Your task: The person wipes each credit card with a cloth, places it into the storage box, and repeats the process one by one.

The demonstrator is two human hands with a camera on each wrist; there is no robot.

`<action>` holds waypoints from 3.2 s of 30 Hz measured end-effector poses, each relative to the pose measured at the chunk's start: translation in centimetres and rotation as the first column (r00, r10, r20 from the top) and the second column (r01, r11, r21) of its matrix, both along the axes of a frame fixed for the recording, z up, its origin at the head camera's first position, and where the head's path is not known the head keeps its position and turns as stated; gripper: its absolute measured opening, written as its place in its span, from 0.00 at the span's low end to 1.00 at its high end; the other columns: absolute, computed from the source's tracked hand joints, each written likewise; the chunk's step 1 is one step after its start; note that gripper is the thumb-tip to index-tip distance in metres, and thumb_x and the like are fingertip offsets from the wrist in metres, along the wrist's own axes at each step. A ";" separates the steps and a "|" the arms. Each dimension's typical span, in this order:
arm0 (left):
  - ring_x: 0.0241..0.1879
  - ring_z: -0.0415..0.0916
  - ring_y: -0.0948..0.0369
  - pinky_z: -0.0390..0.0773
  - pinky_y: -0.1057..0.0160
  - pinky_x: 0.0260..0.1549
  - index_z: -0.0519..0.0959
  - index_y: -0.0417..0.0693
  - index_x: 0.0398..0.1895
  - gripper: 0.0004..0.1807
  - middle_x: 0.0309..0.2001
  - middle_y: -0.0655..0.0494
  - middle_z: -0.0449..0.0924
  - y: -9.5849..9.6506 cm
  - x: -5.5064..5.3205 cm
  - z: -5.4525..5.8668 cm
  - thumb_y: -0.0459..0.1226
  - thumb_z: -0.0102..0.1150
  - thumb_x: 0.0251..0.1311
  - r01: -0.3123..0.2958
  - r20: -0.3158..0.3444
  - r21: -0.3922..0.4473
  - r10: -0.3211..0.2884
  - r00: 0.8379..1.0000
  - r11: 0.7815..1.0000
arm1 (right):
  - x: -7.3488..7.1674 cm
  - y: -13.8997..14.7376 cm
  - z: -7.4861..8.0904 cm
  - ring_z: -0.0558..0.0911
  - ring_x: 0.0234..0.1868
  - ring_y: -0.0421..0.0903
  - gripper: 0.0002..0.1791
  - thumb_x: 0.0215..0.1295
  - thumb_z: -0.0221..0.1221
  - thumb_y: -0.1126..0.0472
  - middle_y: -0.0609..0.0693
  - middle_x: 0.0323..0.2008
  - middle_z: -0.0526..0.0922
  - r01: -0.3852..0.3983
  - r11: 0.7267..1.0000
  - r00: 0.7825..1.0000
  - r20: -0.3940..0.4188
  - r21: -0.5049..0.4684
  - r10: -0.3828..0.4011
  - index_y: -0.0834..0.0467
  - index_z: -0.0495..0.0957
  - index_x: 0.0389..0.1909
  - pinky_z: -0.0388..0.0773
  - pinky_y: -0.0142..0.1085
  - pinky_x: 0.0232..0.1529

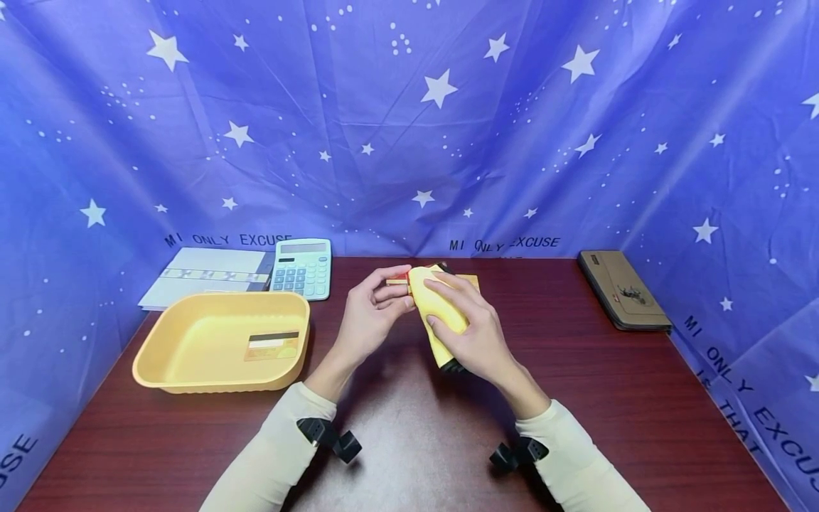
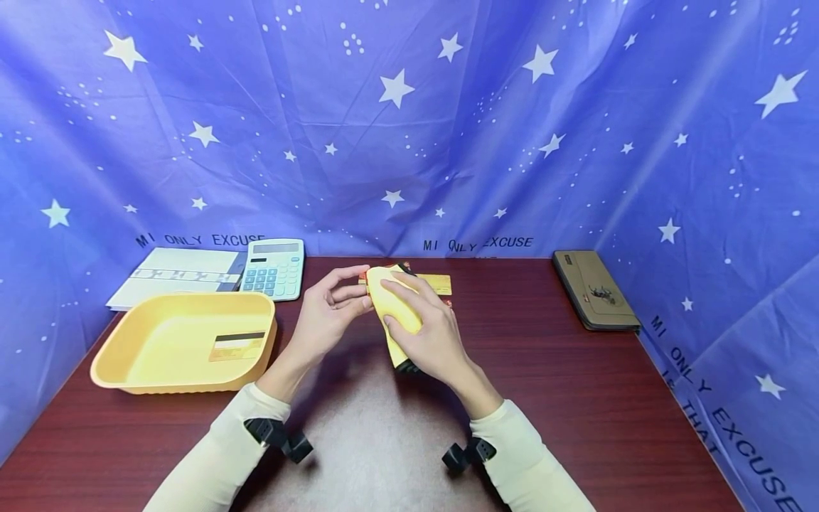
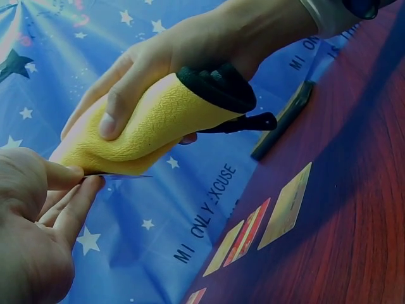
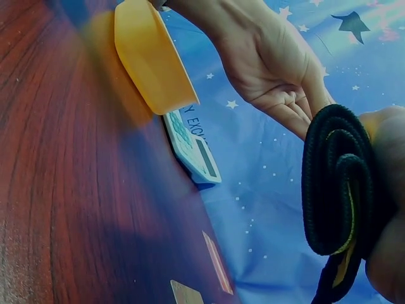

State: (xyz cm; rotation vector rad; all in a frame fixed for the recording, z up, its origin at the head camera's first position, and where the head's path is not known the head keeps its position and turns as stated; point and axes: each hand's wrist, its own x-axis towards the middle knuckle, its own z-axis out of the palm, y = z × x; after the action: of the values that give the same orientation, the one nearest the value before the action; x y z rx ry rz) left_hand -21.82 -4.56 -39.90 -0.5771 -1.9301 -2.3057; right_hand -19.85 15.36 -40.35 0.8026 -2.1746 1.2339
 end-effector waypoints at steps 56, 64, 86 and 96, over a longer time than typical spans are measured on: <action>0.36 0.88 0.67 0.89 0.59 0.51 0.82 0.33 0.59 0.18 0.58 0.36 0.83 -2.4 0.1 1.7 0.24 0.54 0.68 -0.089 0.056 -0.130 0.097 0.994 0.987 | -1.8 4.1 1.5 0.78 0.66 0.50 0.31 0.59 0.70 0.69 0.53 0.65 0.81 0.195 0.979 0.981 0.029 -0.066 -0.193 0.51 0.81 0.65 0.70 0.18 0.59; 0.40 0.88 0.67 0.88 0.64 0.54 0.82 0.33 0.59 0.19 0.61 0.38 0.83 -2.3 0.0 1.6 0.21 0.49 0.70 -0.084 -0.021 -0.139 0.082 0.996 0.987 | -1.8 4.1 1.3 0.79 0.66 0.51 0.30 0.60 0.70 0.70 0.53 0.64 0.81 0.194 0.979 0.981 0.025 -0.064 -0.193 0.52 0.81 0.64 0.70 0.17 0.59; 0.26 0.81 0.69 0.88 0.68 0.31 0.86 0.34 0.48 0.10 0.30 0.41 0.86 -2.3 0.0 1.5 0.31 0.62 0.69 -0.242 -0.072 -0.168 0.233 0.970 0.956 | -1.9 4.2 1.1 0.78 0.66 0.50 0.30 0.59 0.70 0.70 0.52 0.65 0.81 0.189 0.980 0.981 0.048 -0.068 -0.186 0.51 0.81 0.64 0.70 0.17 0.58; 0.57 0.85 0.53 0.84 0.74 0.54 0.87 0.33 0.49 0.11 0.58 0.44 0.85 -2.6 -0.1 1.4 0.31 0.64 0.67 -0.285 -0.108 -0.207 0.268 0.957 0.936 | -1.9 4.1 1.1 0.79 0.65 0.50 0.30 0.59 0.70 0.70 0.53 0.65 0.81 0.180 0.981 0.983 0.044 -0.067 -0.178 0.51 0.81 0.64 0.72 0.17 0.55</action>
State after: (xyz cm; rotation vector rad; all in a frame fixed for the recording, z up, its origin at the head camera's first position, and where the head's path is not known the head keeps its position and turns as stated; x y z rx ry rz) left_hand -21.97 -7.15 -38.45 -0.3743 -2.0921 -1.8888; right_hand -21.73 19.47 -39.29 0.5453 -2.1671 1.2361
